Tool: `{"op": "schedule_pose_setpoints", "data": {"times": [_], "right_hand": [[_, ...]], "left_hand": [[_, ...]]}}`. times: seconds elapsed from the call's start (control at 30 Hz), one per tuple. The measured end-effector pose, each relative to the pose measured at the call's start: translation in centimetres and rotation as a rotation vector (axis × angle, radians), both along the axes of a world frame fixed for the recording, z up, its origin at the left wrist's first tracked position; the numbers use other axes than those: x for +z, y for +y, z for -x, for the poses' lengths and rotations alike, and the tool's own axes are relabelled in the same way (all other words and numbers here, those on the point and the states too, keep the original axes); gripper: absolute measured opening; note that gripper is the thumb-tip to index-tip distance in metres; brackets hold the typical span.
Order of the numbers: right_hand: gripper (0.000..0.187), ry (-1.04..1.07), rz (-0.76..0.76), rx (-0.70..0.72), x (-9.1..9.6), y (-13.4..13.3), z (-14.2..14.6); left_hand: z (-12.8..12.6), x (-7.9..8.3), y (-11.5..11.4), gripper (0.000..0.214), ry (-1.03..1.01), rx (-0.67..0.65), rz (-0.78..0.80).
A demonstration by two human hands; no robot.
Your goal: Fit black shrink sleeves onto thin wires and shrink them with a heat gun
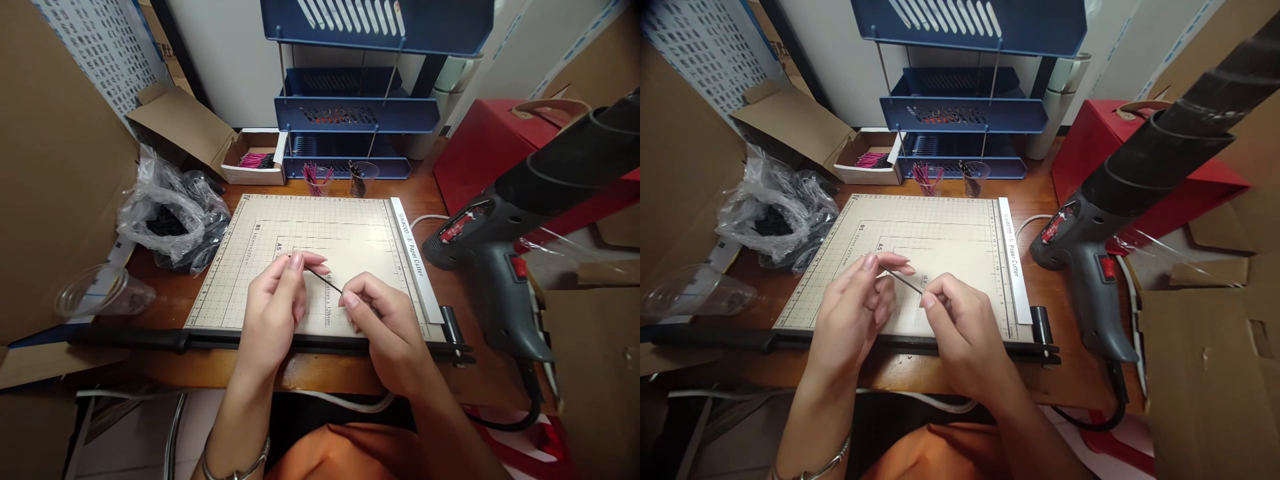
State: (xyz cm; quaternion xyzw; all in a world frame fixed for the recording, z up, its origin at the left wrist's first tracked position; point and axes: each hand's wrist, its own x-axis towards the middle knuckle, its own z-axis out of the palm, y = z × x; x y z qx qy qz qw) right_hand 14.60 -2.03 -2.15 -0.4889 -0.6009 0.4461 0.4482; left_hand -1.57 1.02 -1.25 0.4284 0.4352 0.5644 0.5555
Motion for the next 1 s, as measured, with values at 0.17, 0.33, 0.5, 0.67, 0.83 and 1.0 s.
{"op": "schedule_pose_setpoints", "data": {"times": [0.17, 0.33, 0.5, 0.67, 0.83, 1.0], "right_hand": [[0.033, -0.012, -0.014, 0.013, 0.06, 0.01, -0.16], [0.032, -0.017, -0.011, 0.017, 0.14, -0.09, -0.25], [0.034, 0.010, 0.006, -0.009, 0.00, -0.10, -0.03], [0.034, 0.010, 0.014, -0.015, -0.11, -0.04, 0.04], [0.035, -0.002, 0.018, -0.008, 0.01, -0.14, -0.05], [0.035, -0.001, 0.023, -0.009, 0.10, -0.15, -0.07]], "left_hand": [[-0.04, 0.03, -0.05, 0.031, -0.030, 0.008, 0.007], [-0.02, 0.23, -0.07, 0.031, -0.057, 0.026, 0.018], [-0.10, 0.38, -0.02, 0.039, -0.134, 0.001, -0.010], [-0.03, 0.39, -0.09, 0.032, -0.119, 0.004, -0.024], [-0.02, 0.43, -0.23, 0.029, -0.075, 0.010, -0.026], [0.01, 0.18, -0.37, 0.030, 0.013, -0.022, -0.014]]}}
